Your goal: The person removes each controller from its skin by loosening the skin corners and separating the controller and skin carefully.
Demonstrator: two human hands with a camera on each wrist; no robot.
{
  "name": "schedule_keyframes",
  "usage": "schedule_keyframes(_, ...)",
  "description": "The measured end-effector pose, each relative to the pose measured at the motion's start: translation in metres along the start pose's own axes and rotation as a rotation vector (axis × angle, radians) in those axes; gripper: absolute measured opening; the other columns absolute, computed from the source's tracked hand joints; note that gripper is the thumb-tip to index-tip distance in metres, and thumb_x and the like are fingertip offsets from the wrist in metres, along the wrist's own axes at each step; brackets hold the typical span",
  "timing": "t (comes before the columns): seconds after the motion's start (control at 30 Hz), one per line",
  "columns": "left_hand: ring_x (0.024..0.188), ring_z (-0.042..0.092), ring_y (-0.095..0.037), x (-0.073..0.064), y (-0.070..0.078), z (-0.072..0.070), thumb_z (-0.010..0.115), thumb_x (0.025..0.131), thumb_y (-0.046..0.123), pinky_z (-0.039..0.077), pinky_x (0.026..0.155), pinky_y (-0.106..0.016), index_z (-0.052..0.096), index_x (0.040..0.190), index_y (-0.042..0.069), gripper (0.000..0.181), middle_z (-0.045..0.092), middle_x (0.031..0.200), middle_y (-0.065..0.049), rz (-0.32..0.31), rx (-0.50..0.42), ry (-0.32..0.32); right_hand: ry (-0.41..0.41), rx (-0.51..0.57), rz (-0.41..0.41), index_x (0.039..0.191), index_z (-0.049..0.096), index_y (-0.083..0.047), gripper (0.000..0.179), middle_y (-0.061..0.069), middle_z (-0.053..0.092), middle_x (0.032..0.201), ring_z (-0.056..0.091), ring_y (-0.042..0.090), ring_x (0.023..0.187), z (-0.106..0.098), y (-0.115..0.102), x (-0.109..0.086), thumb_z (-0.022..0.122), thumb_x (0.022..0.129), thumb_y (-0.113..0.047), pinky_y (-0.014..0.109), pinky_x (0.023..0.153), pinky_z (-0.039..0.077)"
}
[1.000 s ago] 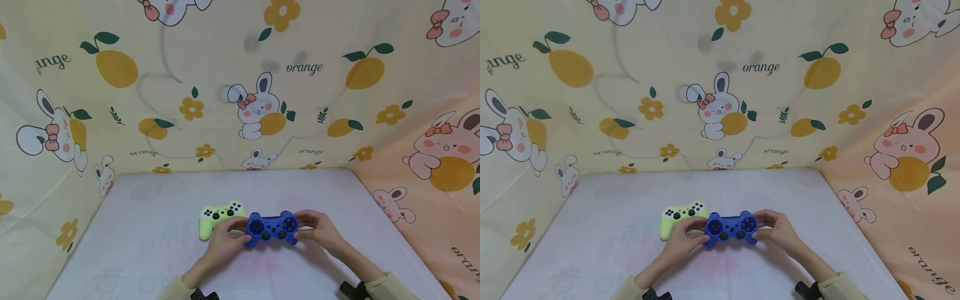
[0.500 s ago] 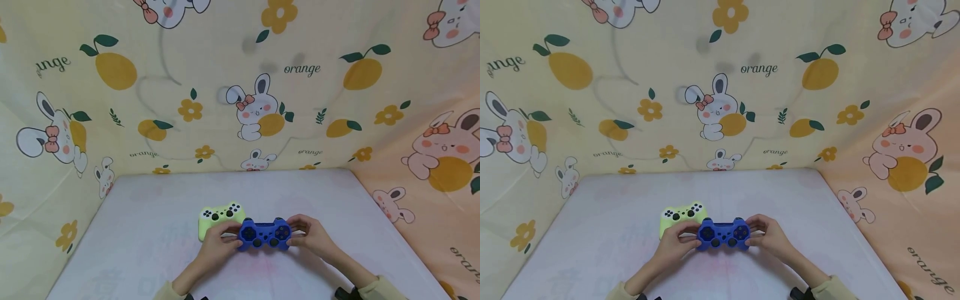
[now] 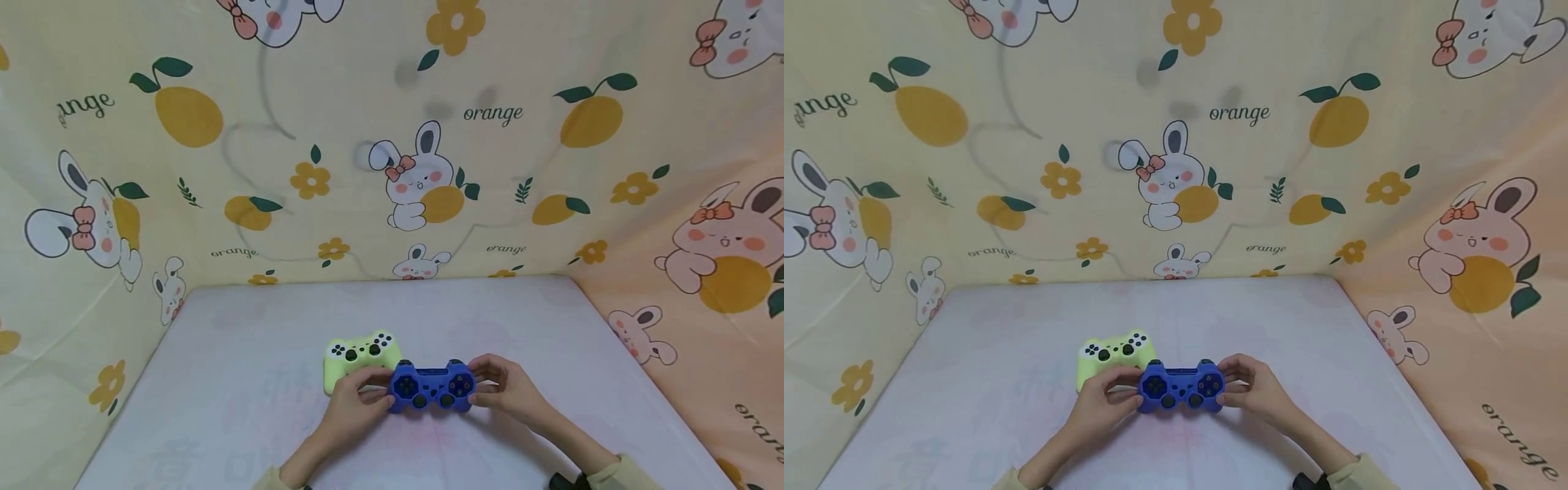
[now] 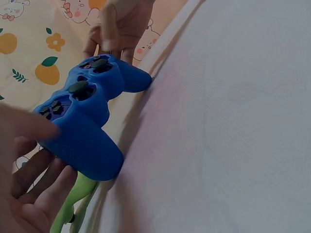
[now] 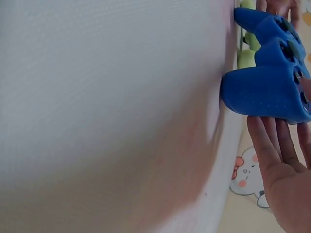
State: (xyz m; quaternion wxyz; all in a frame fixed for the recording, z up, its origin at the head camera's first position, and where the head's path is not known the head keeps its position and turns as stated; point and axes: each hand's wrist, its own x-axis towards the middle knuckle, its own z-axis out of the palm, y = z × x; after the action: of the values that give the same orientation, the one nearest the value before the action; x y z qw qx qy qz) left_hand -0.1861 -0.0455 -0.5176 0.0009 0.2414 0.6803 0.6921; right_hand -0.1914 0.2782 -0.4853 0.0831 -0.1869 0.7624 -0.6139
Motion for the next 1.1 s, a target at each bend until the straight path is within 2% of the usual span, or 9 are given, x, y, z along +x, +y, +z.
schedule_keyframes(0.13, 0.101, 0.063, -0.031, 0.002, 0.002, 0.003, 0.076, 0.085, 0.004, 0.054, 0.086, -0.039, 0.06, 0.12, -0.004, 0.04, 0.064, 0.108, -0.013, -0.021, 0.06, 0.018, -0.002, -0.041, -0.019, 0.114, 0.058, 0.006, 0.036, 0.023, 0.062, 0.109, 0.064, 0.032, 0.099, -0.001, -0.001, -0.001, 0.077, 0.084, -0.004, 0.033, 0.082, 0.055)
schedule_keyframes(0.27, 0.094, 0.064, -0.023, 0.01, 0.008, 0.011, 0.082, 0.082, 0.026, 0.055, 0.082, -0.037, 0.058, 0.125, -0.001, 0.057, 0.063, 0.104, -0.006, -0.082, 0.16, 0.029, -0.009, -0.047, -0.023, 0.111, 0.058, 0.005, 0.033, 0.023, 0.062, 0.108, 0.064, 0.032, 0.098, -0.002, -0.003, -0.001, 0.076, 0.085, -0.004, 0.033, 0.081, 0.055)
schedule_keyframes(0.43, 0.094, 0.06, -0.016, 0.021, 0.014, 0.021, 0.083, 0.077, 0.043, 0.053, 0.08, -0.033, 0.059, 0.129, 0.01, 0.066, 0.062, 0.11, 0.002, -0.138, 0.28, -0.026, -0.025, -0.026, -0.017, 0.11, 0.058, 0.005, 0.035, 0.025, 0.06, 0.108, 0.065, 0.032, 0.097, -0.003, -0.003, -0.003, 0.078, 0.083, -0.003, 0.034, 0.081, 0.055)
schedule_keyframes(0.57, 0.098, 0.06, -0.013, 0.028, 0.015, 0.028, 0.084, 0.076, 0.043, 0.049, 0.084, -0.03, 0.063, 0.125, 0.015, 0.06, 0.066, 0.112, 0.0, -0.113, 0.354, -0.078, -0.046, -0.029, -0.031, 0.114, 0.057, 0.005, 0.039, 0.025, 0.06, 0.109, 0.064, 0.033, 0.098, -0.003, -0.004, -0.003, 0.078, 0.083, -0.002, 0.037, 0.083, 0.055)
schedule_keyframes(0.67, 0.099, 0.06, -0.012, 0.031, 0.015, 0.031, 0.084, 0.077, 0.038, 0.048, 0.086, -0.031, 0.065, 0.12, 0.016, 0.052, 0.067, 0.114, -0.006, -0.089, 0.349, -0.105, -0.068, -0.071, -0.049, 0.119, 0.056, 0.004, 0.041, 0.021, 0.061, 0.11, 0.063, 0.033, 0.099, -0.004, -0.008, -0.001, 0.077, 0.085, -0.004, 0.039, 0.084, 0.054)
schedule_keyframes(0.87, 0.096, 0.06, -0.012, 0.029, 0.013, 0.033, 0.085, 0.075, 0.038, 0.048, 0.085, -0.03, 0.067, 0.117, 0.018, 0.05, 0.067, 0.112, -0.006, -0.121, 0.313, -0.105, -0.119, -0.261, -0.091, 0.12, 0.063, -0.005, 0.036, 0.007, 0.066, 0.112, 0.064, 0.024, 0.101, -0.006, -0.025, 0.011, 0.076, 0.088, -0.017, 0.041, 0.085, 0.054)
schedule_keyframes(0.97, 0.096, 0.06, -0.012, 0.027, 0.011, 0.034, 0.086, 0.075, 0.038, 0.049, 0.084, -0.03, 0.066, 0.117, 0.015, 0.052, 0.067, 0.112, -0.004, -0.132, 0.308, -0.1, -0.182, -0.348, -0.098, 0.12, 0.066, -0.012, 0.036, 0.007, 0.066, 0.116, 0.063, 0.02, 0.101, -0.004, -0.032, 0.016, 0.076, 0.089, -0.025, 0.04, 0.086, 0.053)
schedule_keyframes(1.1, 0.095, 0.06, -0.012, 0.025, 0.009, 0.034, 0.085, 0.076, 0.037, 0.05, 0.082, -0.029, 0.066, 0.117, 0.011, 0.052, 0.066, 0.112, -0.005, -0.128, 0.296, -0.111, -0.285, -0.437, -0.088, 0.124, 0.066, -0.014, 0.039, 0.006, 0.065, 0.119, 0.06, 0.015, 0.102, 0.004, -0.036, 0.02, 0.072, 0.091, -0.034, 0.035, 0.084, 0.053)
